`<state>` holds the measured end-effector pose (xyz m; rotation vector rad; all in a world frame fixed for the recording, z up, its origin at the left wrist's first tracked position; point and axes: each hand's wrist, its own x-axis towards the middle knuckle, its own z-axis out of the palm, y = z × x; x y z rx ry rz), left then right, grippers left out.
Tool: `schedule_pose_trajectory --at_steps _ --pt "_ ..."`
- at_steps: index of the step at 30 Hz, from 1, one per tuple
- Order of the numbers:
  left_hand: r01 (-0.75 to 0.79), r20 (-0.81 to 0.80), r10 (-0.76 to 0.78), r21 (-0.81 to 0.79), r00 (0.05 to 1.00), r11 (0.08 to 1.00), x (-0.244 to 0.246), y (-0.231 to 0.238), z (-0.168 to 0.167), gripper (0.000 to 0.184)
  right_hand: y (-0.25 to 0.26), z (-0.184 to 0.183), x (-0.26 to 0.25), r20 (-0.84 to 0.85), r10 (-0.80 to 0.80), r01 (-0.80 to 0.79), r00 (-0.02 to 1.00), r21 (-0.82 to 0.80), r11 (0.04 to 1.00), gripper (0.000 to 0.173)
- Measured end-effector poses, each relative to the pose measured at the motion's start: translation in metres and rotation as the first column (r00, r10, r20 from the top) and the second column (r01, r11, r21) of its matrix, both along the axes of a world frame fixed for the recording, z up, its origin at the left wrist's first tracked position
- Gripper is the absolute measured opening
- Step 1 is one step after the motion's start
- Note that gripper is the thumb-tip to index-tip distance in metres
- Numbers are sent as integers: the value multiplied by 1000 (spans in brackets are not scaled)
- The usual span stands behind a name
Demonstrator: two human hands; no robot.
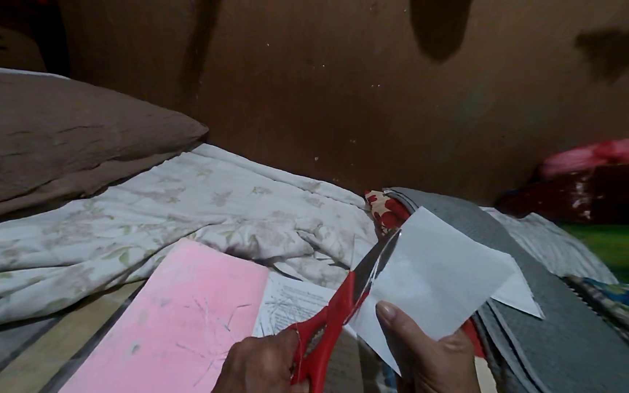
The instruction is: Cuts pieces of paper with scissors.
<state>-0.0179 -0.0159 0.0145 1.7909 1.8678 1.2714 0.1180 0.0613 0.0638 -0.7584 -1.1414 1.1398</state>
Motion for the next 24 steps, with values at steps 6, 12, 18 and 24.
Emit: schedule_pose_trajectory --at_steps 6,12,18,24 --pt "-3 15 3 17 1000 1000 0 -1 2 28 -2 -1 -1 4 5 -5 1000 -10 1000 26" --pt "-7 30 8 -12 1000 1000 -4 -2 4 27 -3 -1 -4 9 9 -9 1000 -4 1000 29" --pt "-12 27 12 -15 1000 1000 -5 -2 6 26 -3 -2 -4 20 16 -16 1000 3 1000 29" --pt "-17 5 17 21 1000 1000 -1 -2 3 29 -3 -2 -4 11 11 -11 1000 8 1000 30"
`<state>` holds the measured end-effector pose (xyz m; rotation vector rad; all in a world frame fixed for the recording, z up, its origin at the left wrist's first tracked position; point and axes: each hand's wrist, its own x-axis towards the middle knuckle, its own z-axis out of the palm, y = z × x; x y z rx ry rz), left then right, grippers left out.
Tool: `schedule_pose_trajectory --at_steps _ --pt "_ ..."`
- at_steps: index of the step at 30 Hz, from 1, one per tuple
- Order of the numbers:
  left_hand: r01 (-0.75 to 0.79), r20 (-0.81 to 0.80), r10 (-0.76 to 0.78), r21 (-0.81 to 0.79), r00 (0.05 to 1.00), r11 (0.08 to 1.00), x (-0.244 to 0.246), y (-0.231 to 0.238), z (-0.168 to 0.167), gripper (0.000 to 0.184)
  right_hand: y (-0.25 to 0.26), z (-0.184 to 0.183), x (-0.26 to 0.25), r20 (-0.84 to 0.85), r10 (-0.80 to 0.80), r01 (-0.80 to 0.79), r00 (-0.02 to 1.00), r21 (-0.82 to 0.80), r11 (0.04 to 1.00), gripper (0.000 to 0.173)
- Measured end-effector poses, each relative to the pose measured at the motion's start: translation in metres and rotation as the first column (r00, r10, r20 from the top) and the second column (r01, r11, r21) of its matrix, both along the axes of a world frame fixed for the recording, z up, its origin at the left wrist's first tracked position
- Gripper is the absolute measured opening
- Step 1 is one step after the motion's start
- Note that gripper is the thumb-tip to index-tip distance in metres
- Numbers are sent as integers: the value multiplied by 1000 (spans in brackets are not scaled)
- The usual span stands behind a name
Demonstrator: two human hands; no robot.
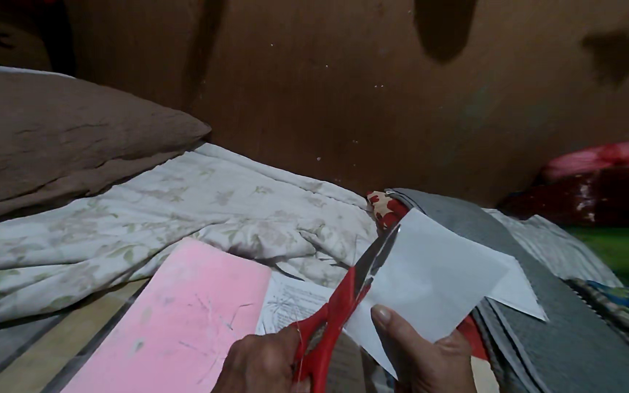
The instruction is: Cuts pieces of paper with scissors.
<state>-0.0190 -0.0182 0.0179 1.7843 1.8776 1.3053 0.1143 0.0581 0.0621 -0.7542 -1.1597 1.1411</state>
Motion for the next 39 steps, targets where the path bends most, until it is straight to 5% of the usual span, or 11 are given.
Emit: schedule_pose_trajectory --at_steps 24,39 --pt "-8 13 8 13 1000 1000 -1 0 -1 30 -3 -1 -2 25 33 -33 999 2 999 28" --pt "40 198 -41 13 979 999 -10 1 2 26 -6 -4 -6 37 86 -86 996 11 996 30"
